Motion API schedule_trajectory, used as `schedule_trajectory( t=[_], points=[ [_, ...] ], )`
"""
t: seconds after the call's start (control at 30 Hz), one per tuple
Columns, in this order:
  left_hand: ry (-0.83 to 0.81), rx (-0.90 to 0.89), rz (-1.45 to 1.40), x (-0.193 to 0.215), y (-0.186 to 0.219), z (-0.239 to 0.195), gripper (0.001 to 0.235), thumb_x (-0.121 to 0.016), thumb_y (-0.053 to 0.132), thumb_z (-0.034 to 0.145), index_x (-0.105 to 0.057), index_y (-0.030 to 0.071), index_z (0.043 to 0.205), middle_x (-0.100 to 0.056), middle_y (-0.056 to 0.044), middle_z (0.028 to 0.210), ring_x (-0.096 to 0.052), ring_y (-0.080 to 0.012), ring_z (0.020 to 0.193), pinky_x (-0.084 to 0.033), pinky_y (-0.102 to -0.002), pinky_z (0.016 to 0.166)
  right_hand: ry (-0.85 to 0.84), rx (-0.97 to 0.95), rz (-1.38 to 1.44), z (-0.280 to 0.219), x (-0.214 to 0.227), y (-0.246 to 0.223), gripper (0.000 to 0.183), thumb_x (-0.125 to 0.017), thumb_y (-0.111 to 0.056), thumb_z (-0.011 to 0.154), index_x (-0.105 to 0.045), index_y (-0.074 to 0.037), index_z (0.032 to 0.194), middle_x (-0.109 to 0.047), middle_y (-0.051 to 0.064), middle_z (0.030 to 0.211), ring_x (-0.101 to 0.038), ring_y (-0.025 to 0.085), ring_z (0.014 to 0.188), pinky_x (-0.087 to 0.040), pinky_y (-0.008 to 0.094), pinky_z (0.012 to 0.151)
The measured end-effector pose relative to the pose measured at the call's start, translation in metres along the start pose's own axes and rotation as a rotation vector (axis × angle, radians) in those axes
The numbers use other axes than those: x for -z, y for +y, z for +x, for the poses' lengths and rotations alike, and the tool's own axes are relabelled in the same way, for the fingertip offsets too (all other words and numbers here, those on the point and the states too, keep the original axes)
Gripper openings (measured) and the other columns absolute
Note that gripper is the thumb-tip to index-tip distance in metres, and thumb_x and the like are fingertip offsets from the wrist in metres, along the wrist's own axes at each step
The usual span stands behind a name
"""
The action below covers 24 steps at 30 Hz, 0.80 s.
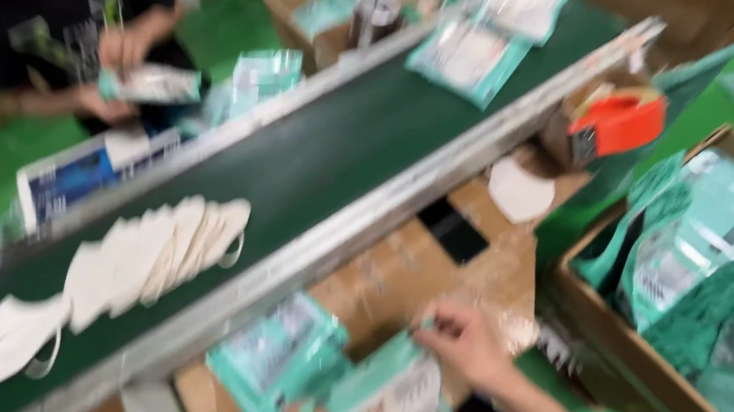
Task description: Tying off bags of masks and then packaging individual masks into plastic sleeves by a conveyor belt.
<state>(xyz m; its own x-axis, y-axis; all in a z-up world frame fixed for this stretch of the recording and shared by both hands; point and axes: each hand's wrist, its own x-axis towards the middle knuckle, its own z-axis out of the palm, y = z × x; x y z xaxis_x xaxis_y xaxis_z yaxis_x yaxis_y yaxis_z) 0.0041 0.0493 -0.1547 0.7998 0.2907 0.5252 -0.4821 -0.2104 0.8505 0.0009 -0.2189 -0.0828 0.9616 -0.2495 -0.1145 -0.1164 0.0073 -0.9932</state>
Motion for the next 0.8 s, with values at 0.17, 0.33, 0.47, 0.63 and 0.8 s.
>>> schedule_trajectory(
  t=[0.17, 0.33, 0.47, 0.63, 0.8],
  points=[
    [0.05, 0.288, 0.245, -0.041, 0.099, 0.023, 0.022, -0.07, 0.003, 0.085, -0.076, -0.002, 0.105, -0.051, -0.008, 0.065, -0.036, -0.0165, 0.053, -0.027, -0.032, 0.05, 0.154, 0.023, 0.197, -0.01, -0.005, -0.053, 0.003, -0.071, -0.004, 0.09, -0.069, -0.003, 0.088, -0.068, -0.002, 0.077, -0.059, 0.003, 0.067, -0.047, 0.022, 0.059],
    [-0.162, 0.219, 0.1, -0.049, 0.151, 0.062, 0.014, -0.069, 0.001, 0.083, -0.069, -0.004, 0.096, -0.065, -0.007, 0.08, -0.052, -0.0139, 0.063, -0.038, -0.029, 0.053, -0.017, 0.05, 0.264, -0.008, -0.005, -0.05, 0.006, -0.071, -0.001, 0.088, -0.068, -0.002, 0.094, -0.068, 0.001, 0.085, -0.061, 0.005, 0.076, -0.049, 0.023, 0.068],
    [-0.215, 0.144, -0.036, -0.043, 0.136, 0.055, 0.006, -0.066, -0.003, 0.087, -0.065, -0.007, 0.091, -0.067, -0.01, 0.089, -0.061, -0.0163, 0.076, -0.048, -0.029, 0.065, -0.122, 0.065, 0.363, -0.009, -0.008, -0.038, 0.007, -0.074, 0.0, 0.087, -0.069, 0.0, 0.092, -0.069, 0.004, 0.093, -0.063, 0.009, 0.084, -0.05, 0.026, 0.074],
    [-0.376, 0.073, -0.013, -0.037, 0.167, 0.085, 0.005, -0.065, -0.004, 0.089, -0.066, -0.005, 0.094, -0.071, -0.013, 0.093, -0.068, -0.0254, 0.084, -0.053, -0.035, 0.077, -0.273, 0.15, 0.029, -0.008, 0.001, -0.091, 0.017, -0.077, -0.004, 0.081, -0.073, -0.004, 0.097, -0.072, 0.002, 0.093, -0.066, 0.012, 0.086, -0.053, 0.028, 0.075],
    [-0.583, -0.095, 0.145, -0.032, 0.183, 0.102, 0.006, -0.067, -0.002, 0.085, -0.065, -0.001, 0.09, -0.07, -0.014, 0.094, -0.065, -0.0334, 0.09, -0.052, -0.041, 0.08, -0.43, 0.448, -0.38, -0.012, -0.007, -0.11, 0.014, -0.079, -0.01, 0.083, -0.073, -0.003, 0.094, -0.072, 0.005, 0.089, -0.068, 0.019, 0.085, -0.054, 0.032, 0.076]
  ],
)
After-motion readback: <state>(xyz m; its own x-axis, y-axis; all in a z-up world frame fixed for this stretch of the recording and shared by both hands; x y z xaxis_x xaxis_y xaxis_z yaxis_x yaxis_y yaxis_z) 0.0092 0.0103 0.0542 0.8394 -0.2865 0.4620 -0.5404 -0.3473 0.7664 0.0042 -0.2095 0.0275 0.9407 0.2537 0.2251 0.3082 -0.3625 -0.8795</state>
